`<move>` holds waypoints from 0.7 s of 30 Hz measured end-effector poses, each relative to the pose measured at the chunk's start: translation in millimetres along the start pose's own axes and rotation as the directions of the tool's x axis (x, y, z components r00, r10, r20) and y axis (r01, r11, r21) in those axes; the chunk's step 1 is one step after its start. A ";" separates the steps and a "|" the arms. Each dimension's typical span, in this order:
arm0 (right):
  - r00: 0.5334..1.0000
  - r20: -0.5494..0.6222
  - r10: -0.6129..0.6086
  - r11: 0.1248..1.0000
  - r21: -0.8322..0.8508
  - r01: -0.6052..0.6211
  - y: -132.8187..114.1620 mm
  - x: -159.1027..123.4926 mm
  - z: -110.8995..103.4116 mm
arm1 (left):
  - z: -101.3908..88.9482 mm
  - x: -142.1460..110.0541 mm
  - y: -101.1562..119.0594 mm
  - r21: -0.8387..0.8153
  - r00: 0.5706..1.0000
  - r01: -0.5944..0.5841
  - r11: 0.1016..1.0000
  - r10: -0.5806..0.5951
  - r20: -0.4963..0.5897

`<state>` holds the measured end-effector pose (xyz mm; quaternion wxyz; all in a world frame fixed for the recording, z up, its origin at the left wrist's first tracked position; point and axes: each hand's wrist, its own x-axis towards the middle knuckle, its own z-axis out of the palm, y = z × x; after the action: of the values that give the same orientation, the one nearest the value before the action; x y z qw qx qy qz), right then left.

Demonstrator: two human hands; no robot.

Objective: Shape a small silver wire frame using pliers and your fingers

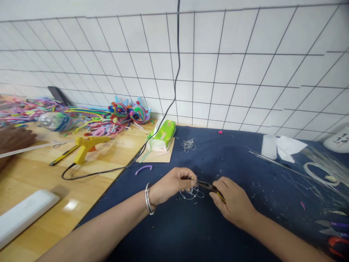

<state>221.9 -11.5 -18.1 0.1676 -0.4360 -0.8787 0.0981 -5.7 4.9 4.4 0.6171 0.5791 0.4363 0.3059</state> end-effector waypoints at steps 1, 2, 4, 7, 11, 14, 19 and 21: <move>1.000 -0.014 -0.007 1.000 -0.024 0.007 0.1 -0.3 0.7 | 0.6 -0.2 0.1 0.017 1.000 -0.001 1.000 0.001 -0.008; 1.000 -0.025 -0.014 0.999 -0.044 0.012 0.1 -0.6 1.4 | 1.3 -0.4 0.2 0.037 1.000 -0.002 0.999 0.003 -0.018; 0.999 -0.042 -0.024 0.997 -0.075 0.021 0.1 -1.3 2.5 | 2.6 -1.0 0.6 0.083 0.999 -0.001 0.997 0.004 -0.038; 0.997 -0.065 -0.038 0.994 -0.106 0.031 0.5 -2.2 3.7 | 4.6 -2.7 2.4 0.145 0.998 0.002 0.989 0.008 -0.062; 0.995 -0.085 -0.056 0.991 -0.125 0.046 0.8 -1.7 3.7 | 6.7 -4.8 5.8 0.179 0.997 0.006 0.984 0.009 -0.083; 0.995 -0.076 -0.062 0.992 -0.116 0.053 0.0 -1.0 2.7 | 7.4 -5.2 6.6 0.179 0.996 0.002 0.984 0.015 -0.093; 0.997 -0.065 -0.053 0.996 -0.079 0.047 -0.8 -1.2 1.8 | 6.7 -4.4 3.7 0.180 0.995 -0.015 0.984 0.033 -0.099; 0.998 -0.054 -0.043 0.997 -0.063 0.039 -0.9 -1.5 1.9 | 6.3 -4.3 2.7 0.192 0.994 -0.024 0.981 0.044 -0.097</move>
<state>221.3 -13.3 -19.9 0.1800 -0.4254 -0.8852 0.0552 -1.6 -1.3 7.5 0.5309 0.6266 0.4840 0.3021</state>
